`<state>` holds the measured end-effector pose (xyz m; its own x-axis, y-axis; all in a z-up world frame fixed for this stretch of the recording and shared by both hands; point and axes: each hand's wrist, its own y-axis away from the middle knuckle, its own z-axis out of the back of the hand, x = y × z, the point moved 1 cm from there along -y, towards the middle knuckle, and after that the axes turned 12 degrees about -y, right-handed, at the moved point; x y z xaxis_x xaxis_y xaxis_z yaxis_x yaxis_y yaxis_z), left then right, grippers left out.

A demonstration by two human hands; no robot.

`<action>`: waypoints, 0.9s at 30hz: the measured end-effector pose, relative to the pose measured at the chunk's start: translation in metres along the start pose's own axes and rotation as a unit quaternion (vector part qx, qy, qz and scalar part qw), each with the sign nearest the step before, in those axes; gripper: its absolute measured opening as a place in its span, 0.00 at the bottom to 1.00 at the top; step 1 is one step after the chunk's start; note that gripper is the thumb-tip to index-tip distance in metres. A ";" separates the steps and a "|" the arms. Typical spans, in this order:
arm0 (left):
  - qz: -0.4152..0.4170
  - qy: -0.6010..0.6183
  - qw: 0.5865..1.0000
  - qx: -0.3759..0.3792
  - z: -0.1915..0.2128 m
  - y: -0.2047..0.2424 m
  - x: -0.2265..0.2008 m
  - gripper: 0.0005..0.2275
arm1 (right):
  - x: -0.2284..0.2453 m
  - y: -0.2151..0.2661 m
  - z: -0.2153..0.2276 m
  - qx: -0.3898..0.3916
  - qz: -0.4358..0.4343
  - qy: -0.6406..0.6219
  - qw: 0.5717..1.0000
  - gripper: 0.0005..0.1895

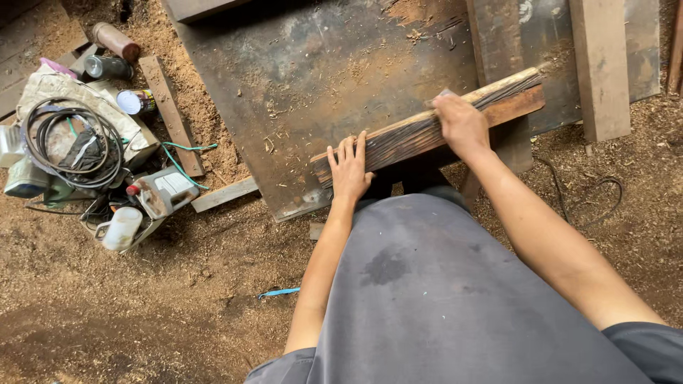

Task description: The person sands the surfaces and edges of several wooden boards by hand using sandpaper.

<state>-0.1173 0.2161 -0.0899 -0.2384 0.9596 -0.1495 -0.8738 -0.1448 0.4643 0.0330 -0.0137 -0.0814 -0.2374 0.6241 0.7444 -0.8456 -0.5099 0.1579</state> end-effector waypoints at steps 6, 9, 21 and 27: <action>0.004 -0.010 1.000 -0.007 -0.004 0.000 0.000 0.54 | 0.015 0.006 -0.042 -0.025 0.108 -0.026 0.994 0.10; -0.004 -0.013 1.000 -0.028 -0.006 0.000 -0.001 0.54 | 0.010 0.002 -0.021 -0.014 0.040 -0.014 0.999 0.09; 0.022 0.000 0.999 0.027 -0.018 -0.004 0.000 0.52 | 0.021 0.006 -0.004 -0.022 0.038 -0.026 0.999 0.10; 0.023 -0.091 0.996 -0.006 -0.007 -0.015 -0.023 0.53 | 0.029 0.021 -0.033 -0.001 0.117 -0.036 0.993 0.13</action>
<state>-0.1015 0.1950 -0.0998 -0.1979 0.9797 0.0327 -0.8690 -0.1908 0.4566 -0.0076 0.0132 -0.0774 -0.3918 0.4449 0.8053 -0.7730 -0.6338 -0.0260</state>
